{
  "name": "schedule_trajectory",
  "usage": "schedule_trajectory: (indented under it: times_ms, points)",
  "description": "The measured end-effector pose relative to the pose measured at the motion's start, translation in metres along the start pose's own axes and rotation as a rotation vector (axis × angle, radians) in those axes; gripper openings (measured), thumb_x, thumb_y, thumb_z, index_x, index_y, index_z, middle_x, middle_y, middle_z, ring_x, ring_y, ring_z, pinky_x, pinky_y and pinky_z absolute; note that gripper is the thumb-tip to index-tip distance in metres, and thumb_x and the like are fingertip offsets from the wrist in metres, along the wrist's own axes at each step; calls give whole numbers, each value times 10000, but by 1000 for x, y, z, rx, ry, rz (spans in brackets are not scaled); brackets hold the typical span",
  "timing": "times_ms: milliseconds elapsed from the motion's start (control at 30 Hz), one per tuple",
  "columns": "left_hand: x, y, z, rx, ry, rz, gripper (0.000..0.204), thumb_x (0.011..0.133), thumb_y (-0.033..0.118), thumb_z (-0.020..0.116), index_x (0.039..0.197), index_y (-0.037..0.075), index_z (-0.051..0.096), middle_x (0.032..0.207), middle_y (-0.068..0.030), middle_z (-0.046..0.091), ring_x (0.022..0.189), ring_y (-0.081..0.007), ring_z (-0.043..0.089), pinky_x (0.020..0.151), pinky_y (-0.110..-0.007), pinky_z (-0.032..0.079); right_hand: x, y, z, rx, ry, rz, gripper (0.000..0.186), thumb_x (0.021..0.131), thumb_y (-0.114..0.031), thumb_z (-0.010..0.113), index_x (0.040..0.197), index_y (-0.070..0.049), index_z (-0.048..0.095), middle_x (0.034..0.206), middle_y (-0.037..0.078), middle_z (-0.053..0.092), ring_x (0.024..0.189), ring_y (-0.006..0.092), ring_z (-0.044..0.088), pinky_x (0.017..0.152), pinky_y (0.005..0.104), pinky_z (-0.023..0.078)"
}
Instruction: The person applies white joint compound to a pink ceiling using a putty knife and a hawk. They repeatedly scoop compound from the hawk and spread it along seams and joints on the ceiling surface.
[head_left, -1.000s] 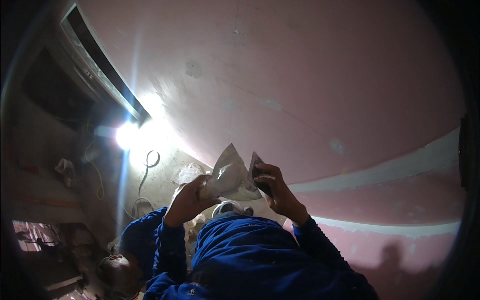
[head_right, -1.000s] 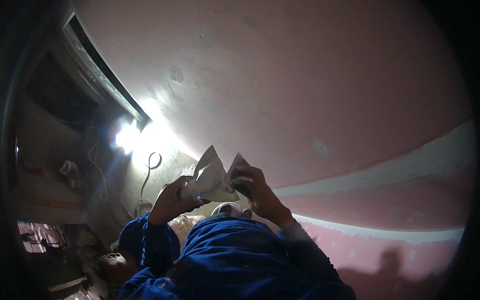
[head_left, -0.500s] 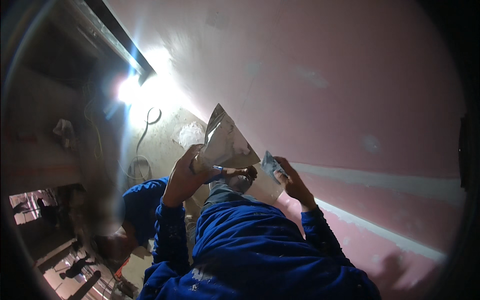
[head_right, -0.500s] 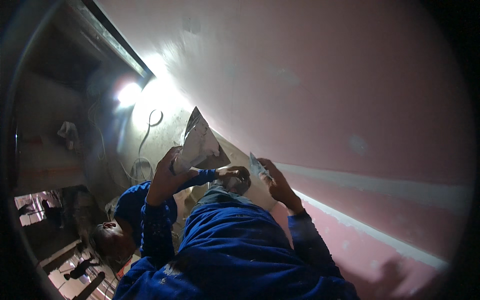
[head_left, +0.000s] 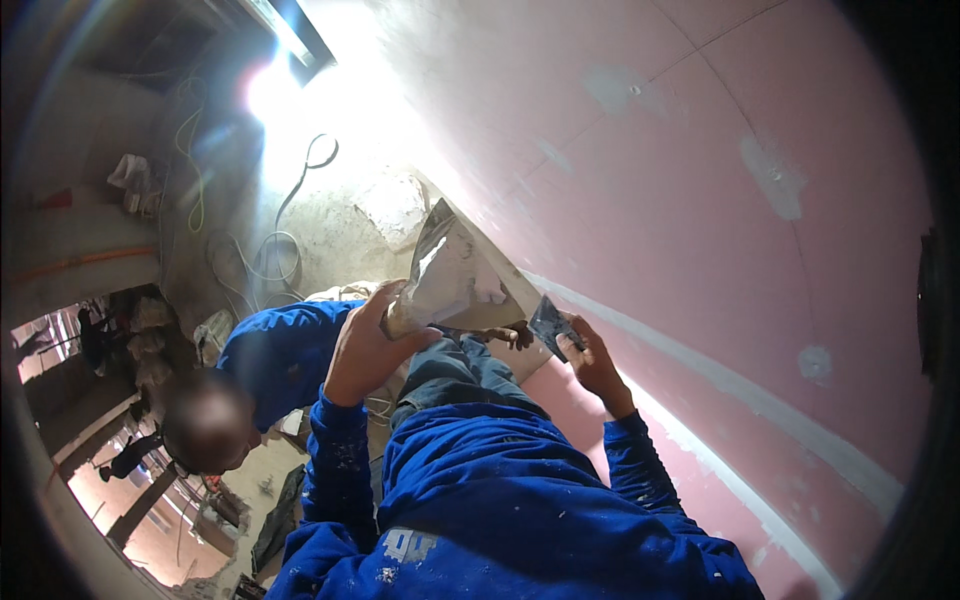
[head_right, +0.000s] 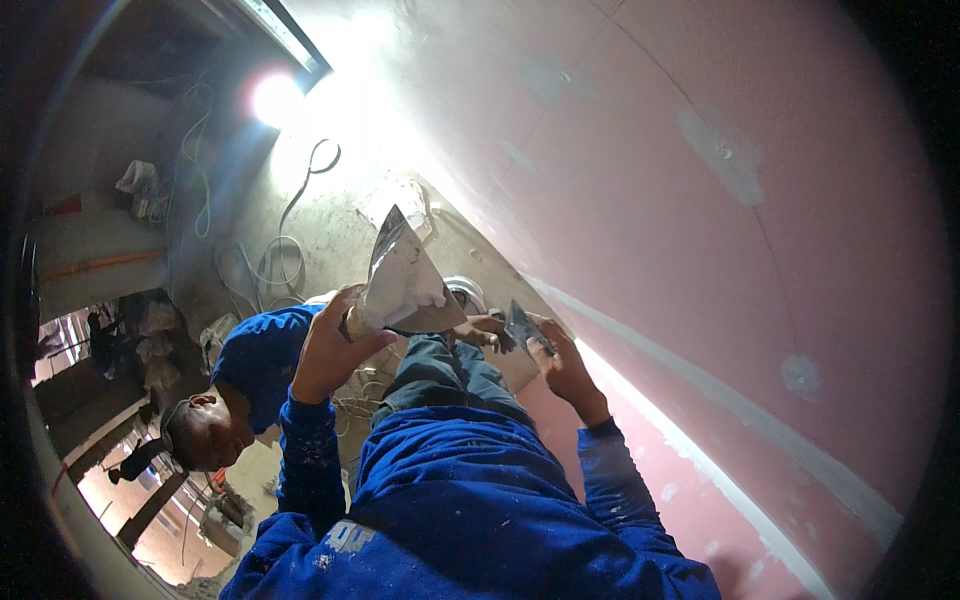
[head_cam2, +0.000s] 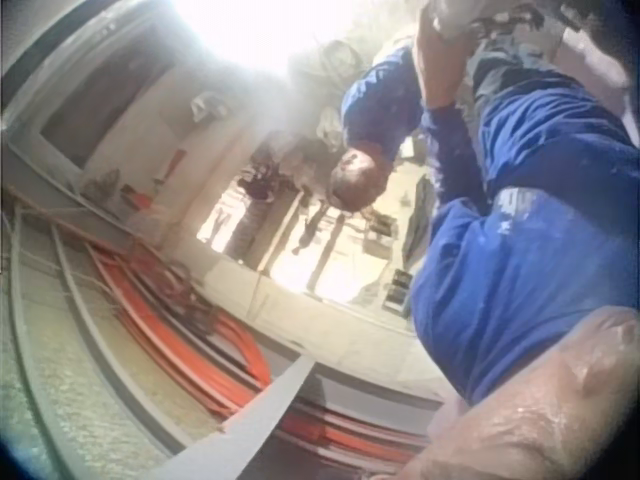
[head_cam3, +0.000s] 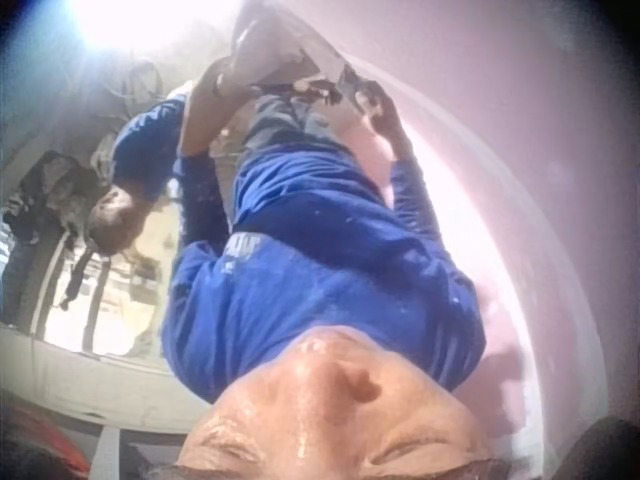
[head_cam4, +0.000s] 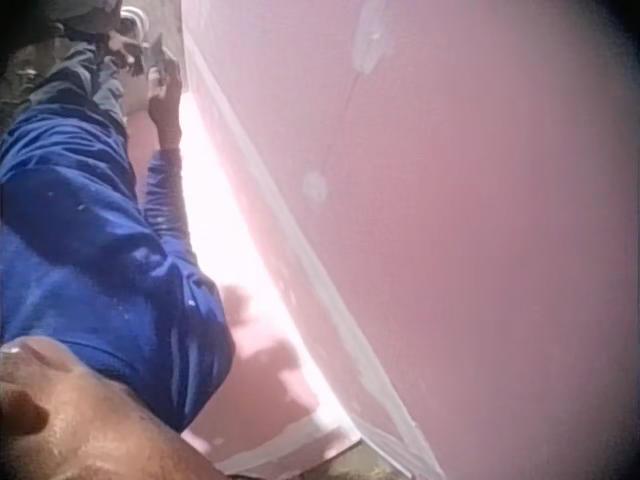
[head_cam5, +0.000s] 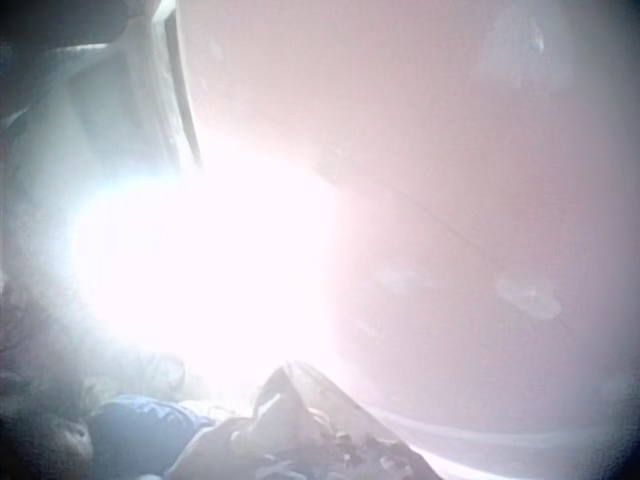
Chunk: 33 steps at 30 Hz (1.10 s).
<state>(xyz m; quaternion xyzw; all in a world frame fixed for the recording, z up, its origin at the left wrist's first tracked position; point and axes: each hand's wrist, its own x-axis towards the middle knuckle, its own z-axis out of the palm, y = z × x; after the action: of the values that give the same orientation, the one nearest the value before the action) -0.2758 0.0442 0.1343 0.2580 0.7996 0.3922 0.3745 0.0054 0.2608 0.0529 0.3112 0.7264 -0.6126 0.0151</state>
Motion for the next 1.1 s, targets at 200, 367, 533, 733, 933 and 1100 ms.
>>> schedule_trajectory:
  times_ms: [200, 367, 533, 733, 933, 1100]
  points:
    - [-4, -1, 1, -25, 53, 40, 752, 770, 367, 891, 1326, -35, 584, 1069, -208, 735, 969, -282, 731, 871, -372, 557, 0, 29, -12, -44, 47, 91, 385, 1033, -200, 586, 1347, 21, 586, 1285, 199, 666, 1173, 269, 623, 1030, 364, 465]
    - [-5, 2, 2, -8, 51, 40, 731, 779, 363, 885, 1318, -32, 588, 1052, -199, 741, 959, -270, 735, 866, -372, 558, 4, 59, -1, -61, -57, 218, 440, 1015, -257, 595, 1362, 12, 592, 1320, 237, 649, 1236, 322, 611, 1068, 393, 453]
    - [-7, 10, -1, 20, 13, -19, 707, 789, 362, 876, 1313, -19, 593, 1041, -197, 742, 953, -275, 739, 856, -373, 558, 9, 85, 21, -169, 24, 348, 475, 999, -304, 584, 1387, -31, 590, 1292, 266, 658, 1227, 389, 627, 1051, 421, 476]
    - [-7, 6, -1, 60, 18, 22, 705, 792, 393, 860, 1312, -4, 597, 1044, -208, 737, 958, -298, 732, 857, -395, 555, 28, 127, 44, -296, 186, 267, 368, 1020, -257, 568, 1304, -30, 617, 1220, 285, 642, 1127, 494, 604, 977, 503, 496]
    - [-10, 2, -2, -5, 6, 40, 712, 786, 366, 872, 1323, -8, 590, 1050, -201, 732, 975, -284, 714, 871, -382, 551, 27, 110, 23, -170, 221, 83, 377, 1015, -247, 567, 1304, -15, 637, 1238, 260, 675, 1156, 428, 641, 998, 445, 495]
    - [-15, -1, 2, 33, -15, 59, 718, 787, 371, 881, 1331, 5, 589, 1061, -211, 730, 992, -255, 714, 860, -374, 553, 20, 76, -7, -48, 217, 90, 323, 1027, -190, 577, 1263, 21, 639, 1158, 195, 722, 1053, 288, 682, 935, 397, 517]
